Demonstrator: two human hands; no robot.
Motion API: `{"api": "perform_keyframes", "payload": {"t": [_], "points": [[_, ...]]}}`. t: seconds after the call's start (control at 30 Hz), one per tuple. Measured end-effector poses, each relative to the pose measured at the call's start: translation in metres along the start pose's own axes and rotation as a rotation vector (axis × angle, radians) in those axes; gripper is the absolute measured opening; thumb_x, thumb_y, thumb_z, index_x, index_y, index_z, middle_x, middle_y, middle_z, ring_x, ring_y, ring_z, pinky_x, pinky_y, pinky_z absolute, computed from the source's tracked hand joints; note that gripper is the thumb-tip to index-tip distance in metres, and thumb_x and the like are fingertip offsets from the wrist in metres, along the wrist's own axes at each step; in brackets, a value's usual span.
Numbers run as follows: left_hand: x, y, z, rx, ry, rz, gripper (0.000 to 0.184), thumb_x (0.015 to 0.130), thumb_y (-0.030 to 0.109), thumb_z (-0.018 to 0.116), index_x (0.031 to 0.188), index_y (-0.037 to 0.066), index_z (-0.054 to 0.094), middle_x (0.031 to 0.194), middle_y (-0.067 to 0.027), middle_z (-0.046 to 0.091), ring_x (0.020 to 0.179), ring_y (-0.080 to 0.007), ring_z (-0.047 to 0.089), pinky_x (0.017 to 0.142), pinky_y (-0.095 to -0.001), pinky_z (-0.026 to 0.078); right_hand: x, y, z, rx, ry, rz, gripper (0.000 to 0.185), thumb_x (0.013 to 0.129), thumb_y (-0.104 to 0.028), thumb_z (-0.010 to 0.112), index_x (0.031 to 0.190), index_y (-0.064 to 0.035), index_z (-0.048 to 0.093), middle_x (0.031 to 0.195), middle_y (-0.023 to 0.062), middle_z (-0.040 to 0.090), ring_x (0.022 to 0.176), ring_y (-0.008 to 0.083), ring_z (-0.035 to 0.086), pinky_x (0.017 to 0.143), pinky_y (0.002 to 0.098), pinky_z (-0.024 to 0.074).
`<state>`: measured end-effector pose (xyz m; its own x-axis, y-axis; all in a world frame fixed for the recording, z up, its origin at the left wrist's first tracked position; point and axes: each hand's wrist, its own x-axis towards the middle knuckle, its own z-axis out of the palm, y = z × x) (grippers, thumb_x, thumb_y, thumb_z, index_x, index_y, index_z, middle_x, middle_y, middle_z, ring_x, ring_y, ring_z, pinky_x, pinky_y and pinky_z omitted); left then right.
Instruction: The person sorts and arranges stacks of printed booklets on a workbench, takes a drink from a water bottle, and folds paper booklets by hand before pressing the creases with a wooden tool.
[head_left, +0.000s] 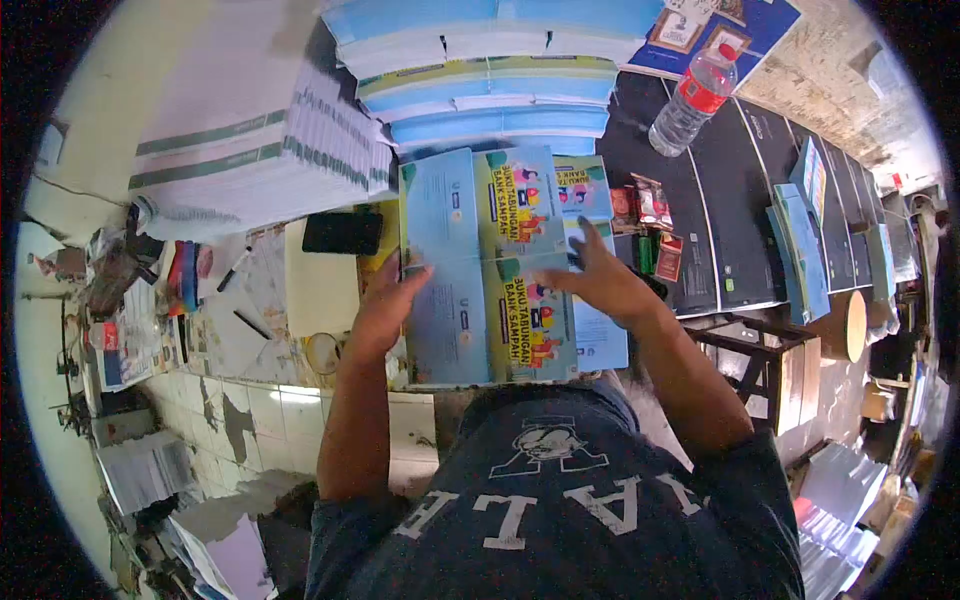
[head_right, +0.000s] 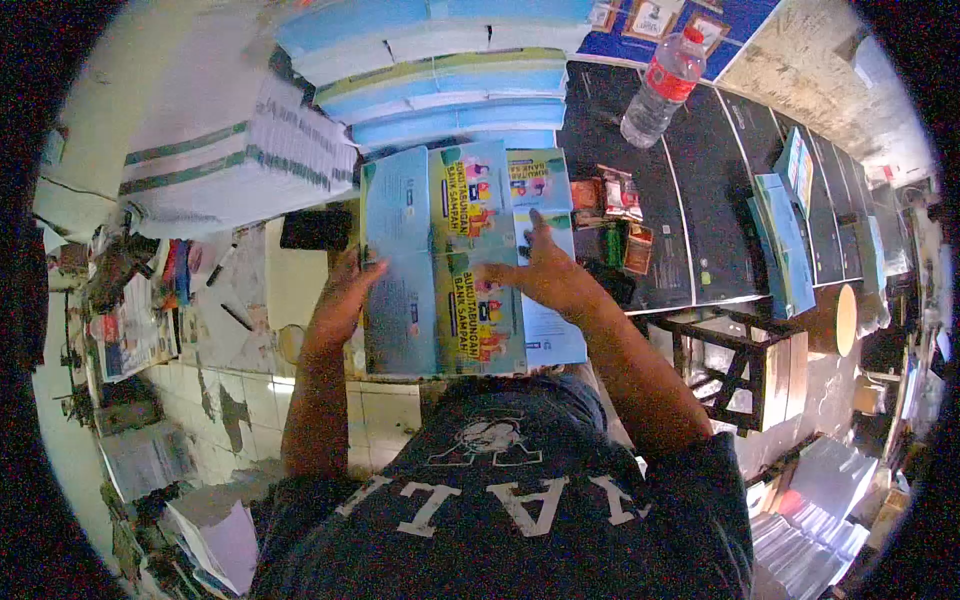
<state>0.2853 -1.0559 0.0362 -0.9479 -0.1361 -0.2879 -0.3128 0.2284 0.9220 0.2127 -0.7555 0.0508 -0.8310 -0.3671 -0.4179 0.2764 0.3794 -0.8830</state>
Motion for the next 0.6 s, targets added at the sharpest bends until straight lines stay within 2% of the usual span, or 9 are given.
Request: {"api": "perform_keyframes", "payload": {"t": [0.13,0.2,0.23,0.27,0.33,0.4,0.43,0.53,0.6], "points": [[-0.011,0.013,0.0,-0.157,0.014,0.039,0.052,0.095,0.034,0.062,0.135,0.001,0.053,0.125,-0.0108,0.063,0.116,-0.0205,0.057,0.1,-0.0349,0.043,-0.087,0.004,-0.006,-0.415,-0.129,-0.168,0.131,0.071,-0.029,0.089,0.156,-0.0019,-0.006,0.148,0.0322,0.04,0.132,0.0392,0.048,0.108,0.044,0.0418],[-0.008,-0.007,-0.004,-0.164,-0.022,0.118,0.053,0.096,0.036,0.061,0.134,0.0,0.053,0.125,-0.0124,0.062,0.117,-0.0214,0.056,0.099,-0.035,0.043,-0.111,0.01,0.008,-0.584,-0.175,0.021,0.14,0.066,-0.029,0.092,0.155,-0.0019,-0.012,0.146,0.0338,0.042,0.131,0.0415,0.049,0.108,0.0449,0.0417],[-0.01,-0.011,-0.008,-0.162,-0.044,0.147,0.054,0.096,0.037,0.061,0.134,0.0,0.053,0.125,-0.0129,0.062,0.118,-0.0218,0.056,0.099,-0.0351,0.043,-0.113,0.023,0.018,-0.573,-0.158,0.026,0.14,0.066,-0.029,0.092,0.155,-0.0019,-0.012,0.146,0.0338,0.042,0.131,0.0415,0.049,0.108,0.0449,0.0417],[-0.011,-0.012,-0.012,0.1,-0.014,0.071,0.048,0.095,0.025,0.06,0.137,0.003,0.052,0.134,-0.0178,0.056,0.125,-0.0297,0.053,0.106,-0.0388,0.04,-0.11,0.042,0.026,-0.402,-0.233,-0.022,0.143,0.064,-0.03,0.094,0.154,-0.0021,-0.013,0.145,0.0339,0.043,0.13,0.0416,0.05,0.107,0.0448,0.0427],[0.005,-0.022,-0.017,0.618,-0.056,0.222,0.047,0.098,0.024,0.054,0.14,0.003,0.05,0.144,-0.0228,0.05,0.133,-0.0364,0.048,0.114,-0.0418,0.035,-0.112,0.042,0.011,-0.276,-0.227,-0.07,0.145,0.063,-0.032,0.095,0.154,-0.0029,-0.015,0.144,0.0338,0.044,0.129,0.0402,0.051,0.105,0.0451,0.0449],[0.005,-0.016,-0.013,0.203,-0.073,0.103,0.059,0.102,0.044,0.044,0.14,-0.001,0.05,0.141,-0.0163,0.054,0.129,-0.029,0.05,0.112,-0.0391,0.034,-0.124,0.033,-0.022,-0.163,-0.139,-0.089,0.137,0.071,-0.033,0.091,0.155,-0.0047,-0.013,0.146,0.0336,0.042,0.127,0.0357,0.054,0.1,0.0454,0.0484],[-0.013,0.043,0.009,-0.234,0.032,-0.2,0.035,0.104,0.018,0.045,0.131,-0.002,0.055,0.132,-0.0154,0.057,0.122,-0.0265,0.054,0.107,-0.0366,0.041,-0.122,0.049,-0.043,-0.034,-0.018,-0.076,0.122,0.079,-0.029,0.085,0.155,-0.0049,-0.007,0.143,0.0286,0.047,0.122,0.0334,0.056,0.098,0.046,0.0498],[-0.036,0.054,0.016,0.119,0.138,-0.128,0.054,0.102,0.038,0.047,0.14,0.0,0.05,0.139,-0.0172,0.054,0.129,-0.0303,0.049,0.113,-0.0402,0.033,-0.134,0.089,-0.129,0.234,0.59,-0.111,0.085,0.087,-0.03,0.076,0.15,-0.0038,0.025,0.131,0.0172,0.057,0.109,0.0262,0.06,0.088,0.0413,0.0524],[-0.04,0.056,0.02,0.08,0.478,0.259,0.04,0.103,0.021,0.053,0.134,-0.004,0.051,0.137,-0.0154,0.051,0.127,-0.0259,0.05,0.109,-0.0363,0.037,-0.145,0.157,-0.202,0.479,0.872,-0.054,0.065,0.091,-0.038,0.069,0.14,-0.0046,0.043,0.119,0.0114,0.061,0.1,0.0216,0.061,0.081,0.0378,0.0506]]}}
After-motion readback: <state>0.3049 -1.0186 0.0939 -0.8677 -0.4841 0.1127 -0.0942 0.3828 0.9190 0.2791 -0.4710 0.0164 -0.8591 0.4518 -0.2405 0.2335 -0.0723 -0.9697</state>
